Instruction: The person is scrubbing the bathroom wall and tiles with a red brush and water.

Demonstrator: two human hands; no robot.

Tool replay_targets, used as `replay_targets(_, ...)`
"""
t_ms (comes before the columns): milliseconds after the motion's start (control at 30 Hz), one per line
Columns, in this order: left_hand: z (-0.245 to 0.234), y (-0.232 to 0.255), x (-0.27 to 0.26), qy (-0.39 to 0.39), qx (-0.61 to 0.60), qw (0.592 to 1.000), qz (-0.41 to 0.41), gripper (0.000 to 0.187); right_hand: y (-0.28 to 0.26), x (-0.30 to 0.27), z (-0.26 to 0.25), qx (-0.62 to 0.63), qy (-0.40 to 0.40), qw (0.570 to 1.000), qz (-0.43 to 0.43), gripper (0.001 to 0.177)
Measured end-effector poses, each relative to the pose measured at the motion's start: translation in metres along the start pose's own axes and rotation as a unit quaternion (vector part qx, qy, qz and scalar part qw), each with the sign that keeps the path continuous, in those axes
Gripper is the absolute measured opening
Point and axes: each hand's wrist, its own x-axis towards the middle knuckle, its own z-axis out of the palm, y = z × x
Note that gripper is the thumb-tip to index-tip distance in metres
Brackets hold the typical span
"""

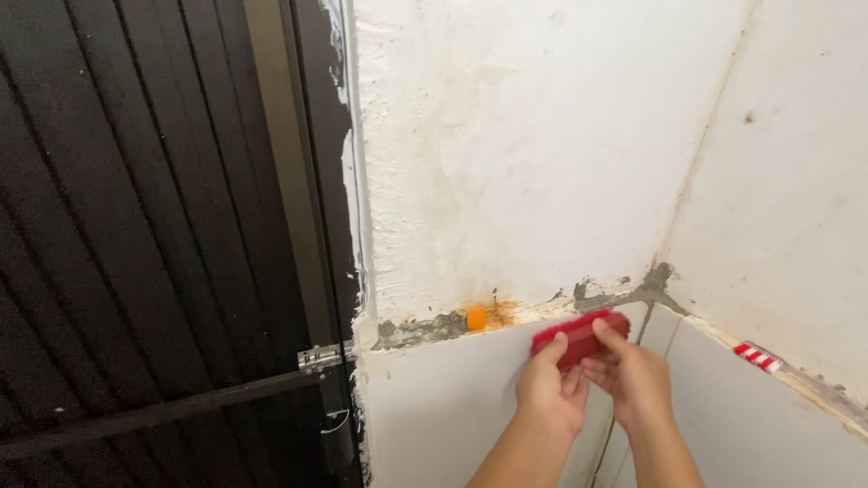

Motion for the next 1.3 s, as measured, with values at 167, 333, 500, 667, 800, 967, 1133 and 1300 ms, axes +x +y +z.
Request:
replay_targets(167,-0.026,-0.017,0.03,0.011,0.005,1.0,-0.003,0.03,0.013,0.008,-0.013,-0.003,0.003,1.0,0.0,0.039)
replay_targets(333,-0.123,-0.044,0.101,0.026,-0.004,1.0,0.001,0.03,0.114,0.044,-0.068,0.017,0.002,0.998,0.064,0.037)
replay_targets(500,-0.251,-0.064,0.215,0.112,0.072,0.989,-0.061,0.033,0.241,0.103,-0.123,0.053,-0.025,0.967,0.247,0.034)
replay_targets(667,-0.286,-0.065,0.23,-0.026,0.105,0.993,-0.05,0.041,0.257,0.095,-0.125,0.033,0.005,0.946,0.322,0.042)
replay_targets(800,-0.186,-0.039,0.142,0.146,0.057,0.986,-0.051,0.037,0.186,0.057,-0.084,0.028,0.012,0.971,0.236,0.041)
replay_targets(967,-0.096,-0.004,0.062,0.04,0.003,0.999,-0.013,0.036,0.068,-0.008,-0.014,0.011,0.019,0.997,0.078,0.041)
replay_targets(1133,-0.092,0.014,0.044,0.011,0.032,0.999,-0.023,0.037,0.054,-0.023,0.003,-0.007,0.007,1.0,0.026,0.037)
replay_targets(1300,-0.226,0.0,0.167,-0.043,0.154,0.987,-0.028,0.036,0.177,0.039,-0.049,0.042,-0.033,0.983,0.173,0.041)
